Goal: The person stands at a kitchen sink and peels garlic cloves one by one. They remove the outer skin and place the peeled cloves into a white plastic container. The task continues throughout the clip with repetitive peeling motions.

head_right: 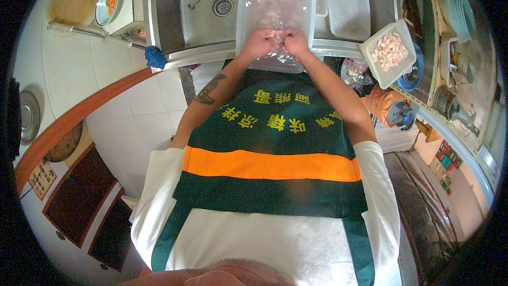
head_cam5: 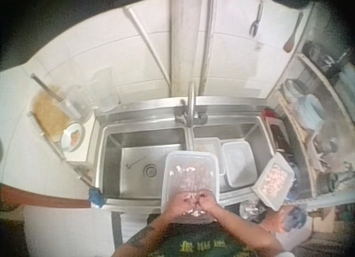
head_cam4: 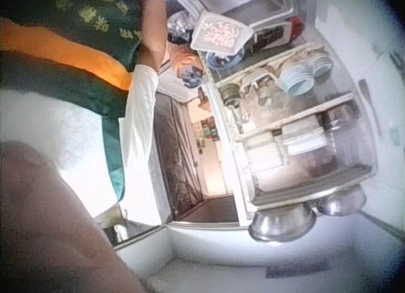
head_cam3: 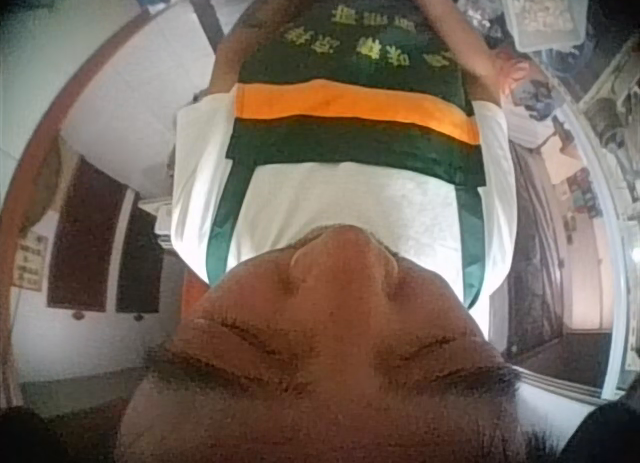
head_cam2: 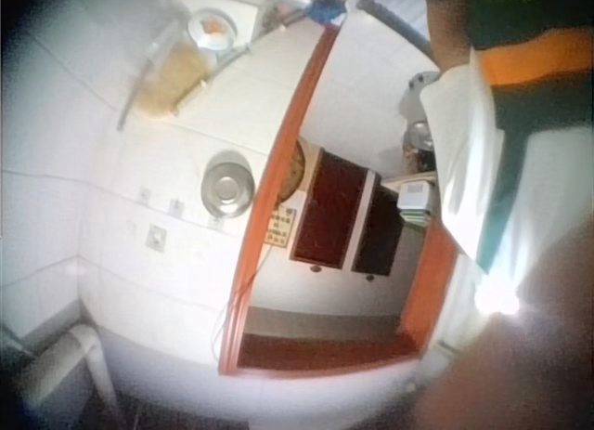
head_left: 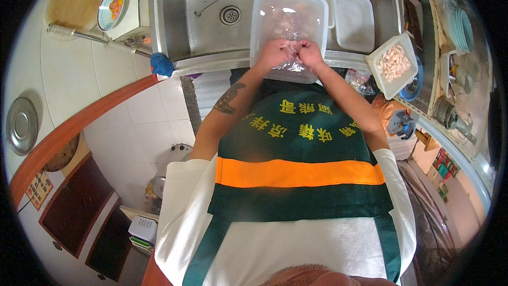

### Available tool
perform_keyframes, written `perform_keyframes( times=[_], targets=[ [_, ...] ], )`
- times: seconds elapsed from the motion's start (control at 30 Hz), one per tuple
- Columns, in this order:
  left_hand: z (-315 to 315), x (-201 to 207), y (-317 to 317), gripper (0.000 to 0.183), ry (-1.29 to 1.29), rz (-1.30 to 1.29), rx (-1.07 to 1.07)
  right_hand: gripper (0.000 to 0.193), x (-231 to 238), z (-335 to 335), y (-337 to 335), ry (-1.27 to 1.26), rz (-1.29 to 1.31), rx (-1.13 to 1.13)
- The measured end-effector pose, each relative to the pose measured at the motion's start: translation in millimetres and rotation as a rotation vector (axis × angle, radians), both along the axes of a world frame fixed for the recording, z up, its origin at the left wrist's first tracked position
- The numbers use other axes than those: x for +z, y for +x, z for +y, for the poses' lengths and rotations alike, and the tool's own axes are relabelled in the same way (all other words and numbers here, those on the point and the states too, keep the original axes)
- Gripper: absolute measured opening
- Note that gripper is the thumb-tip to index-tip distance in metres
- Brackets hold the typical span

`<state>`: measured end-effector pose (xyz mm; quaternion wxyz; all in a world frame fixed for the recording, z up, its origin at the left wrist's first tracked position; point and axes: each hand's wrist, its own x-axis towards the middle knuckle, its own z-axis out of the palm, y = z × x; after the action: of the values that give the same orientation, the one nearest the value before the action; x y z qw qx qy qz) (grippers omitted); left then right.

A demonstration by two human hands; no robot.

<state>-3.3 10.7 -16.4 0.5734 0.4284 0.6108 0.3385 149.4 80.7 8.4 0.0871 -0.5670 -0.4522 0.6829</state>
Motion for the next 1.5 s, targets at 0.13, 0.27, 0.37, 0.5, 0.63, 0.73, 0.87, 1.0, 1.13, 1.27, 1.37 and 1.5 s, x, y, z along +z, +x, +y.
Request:
perform_keyframes(
  times=[0.13,0.27,0.37,0.5,0.63,0.73,0.87,1.0,1.13,1.27,1.37,1.5],
  targets=[
    [3,6,0,0.033,-0.184,-0.391,0.253,0.009,-5,-3,-1,0.007,0.090,-0.037],
    [2,25,-8,0.038,-0.117,-0.288,0.184,0.006,-14,-5,-1,-0.038,0.244,-0.096],
    [1,32,-6,0.041,-0.034,-0.202,0.086,0.008,-21,-1,-2,0.038,0.178,-0.044],
    [4,21,0,0.043,0.028,-0.254,0.103,0.009,-24,2,-4,0.147,0.032,-0.019],
    [8,6,2,0.042,-0.001,-0.087,0.190,0.011,-22,1,-4,0.095,0.087,-0.132],
    [10,7,1,0.038,-0.057,-0.086,0.239,0.015,-22,0,-4,0.147,0.095,-0.134],
    [13,19,3,0.040,-0.258,-0.338,0.267,0.013,-23,0,-6,0.154,0.090,-0.185],
    [8,23,6,0.040,-0.275,-0.454,0.259,0.012,-23,0,-8,0.077,0.138,-0.314],
    [3,12,8,0.037,-0.133,-0.282,0.260,0.011,-24,2,-8,0.059,0.072,-0.316],
    [6,-4,6,0.031,-0.111,-0.245,0.397,0.016,-16,9,-1,0.512,-0.255,0.304],
    [8,-10,-2,0.030,-0.103,-0.166,0.365,0.021,-3,7,-2,0.819,-0.320,0.532],
    [7,-5,-7,0.032,0.001,-0.113,0.243,0.019,7,8,-13,0.616,-0.105,0.330]
  ],
)
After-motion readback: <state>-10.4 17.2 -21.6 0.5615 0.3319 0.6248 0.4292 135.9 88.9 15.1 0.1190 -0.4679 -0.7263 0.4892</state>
